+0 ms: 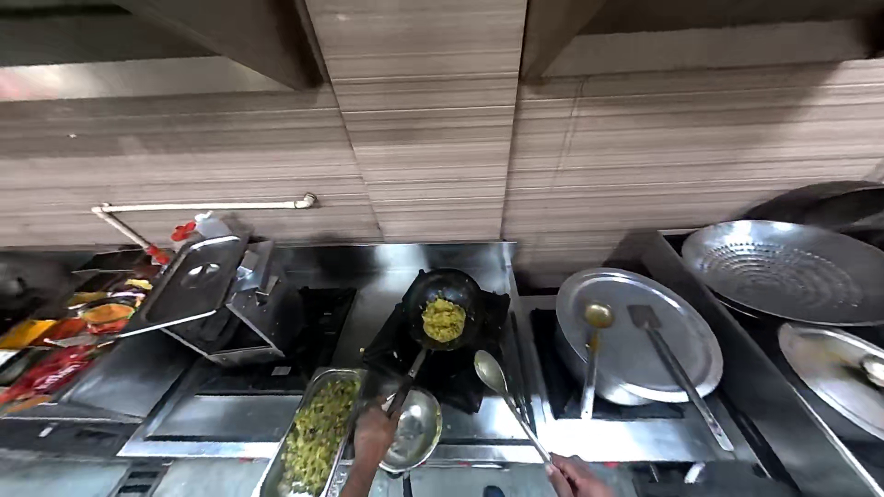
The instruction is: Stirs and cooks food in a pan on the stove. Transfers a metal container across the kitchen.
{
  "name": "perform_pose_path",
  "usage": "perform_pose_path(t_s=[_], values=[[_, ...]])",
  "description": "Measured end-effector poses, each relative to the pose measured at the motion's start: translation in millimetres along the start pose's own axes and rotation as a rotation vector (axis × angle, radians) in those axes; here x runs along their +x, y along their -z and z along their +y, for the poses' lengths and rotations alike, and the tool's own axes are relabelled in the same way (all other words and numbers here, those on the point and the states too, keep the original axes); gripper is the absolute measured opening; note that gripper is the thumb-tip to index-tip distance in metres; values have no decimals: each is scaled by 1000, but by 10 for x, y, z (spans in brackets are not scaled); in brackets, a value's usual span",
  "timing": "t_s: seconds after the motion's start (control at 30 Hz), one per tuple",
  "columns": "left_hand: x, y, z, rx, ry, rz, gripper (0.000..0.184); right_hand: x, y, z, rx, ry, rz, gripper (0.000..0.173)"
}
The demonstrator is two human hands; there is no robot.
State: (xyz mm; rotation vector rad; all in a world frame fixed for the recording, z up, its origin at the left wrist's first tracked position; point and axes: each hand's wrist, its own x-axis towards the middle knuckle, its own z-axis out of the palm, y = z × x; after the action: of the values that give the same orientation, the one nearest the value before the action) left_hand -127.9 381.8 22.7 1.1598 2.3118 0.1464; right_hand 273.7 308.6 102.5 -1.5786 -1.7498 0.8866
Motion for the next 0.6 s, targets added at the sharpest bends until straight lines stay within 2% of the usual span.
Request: perform_pose_path(t_s=[0.13, 0.23, 0.33, 0.4, 0.53, 0.6], values=[[1, 13, 241, 98, 74, -113, 59, 1053, 63, -188, -286, 104, -138, 26], [-97, 46, 419, 135, 106, -157, 64, 1667, -39, -293, -474, 190, -203, 31], [-309, 81, 470, -130, 101, -244, 58, 2048, -120, -686, -677, 113, -499, 36], [-483, 20, 456, -360, 131, -288, 52, 2199, -331, -856, -782, 87, -624, 34], [-701, -32, 566, -630, 198, -329, 55, 2602, -859, -726, -842, 95, -589, 39], [-706, 5, 620, -659, 193, -342, 54, 2813, -880, -672, -782, 15, -539, 37]])
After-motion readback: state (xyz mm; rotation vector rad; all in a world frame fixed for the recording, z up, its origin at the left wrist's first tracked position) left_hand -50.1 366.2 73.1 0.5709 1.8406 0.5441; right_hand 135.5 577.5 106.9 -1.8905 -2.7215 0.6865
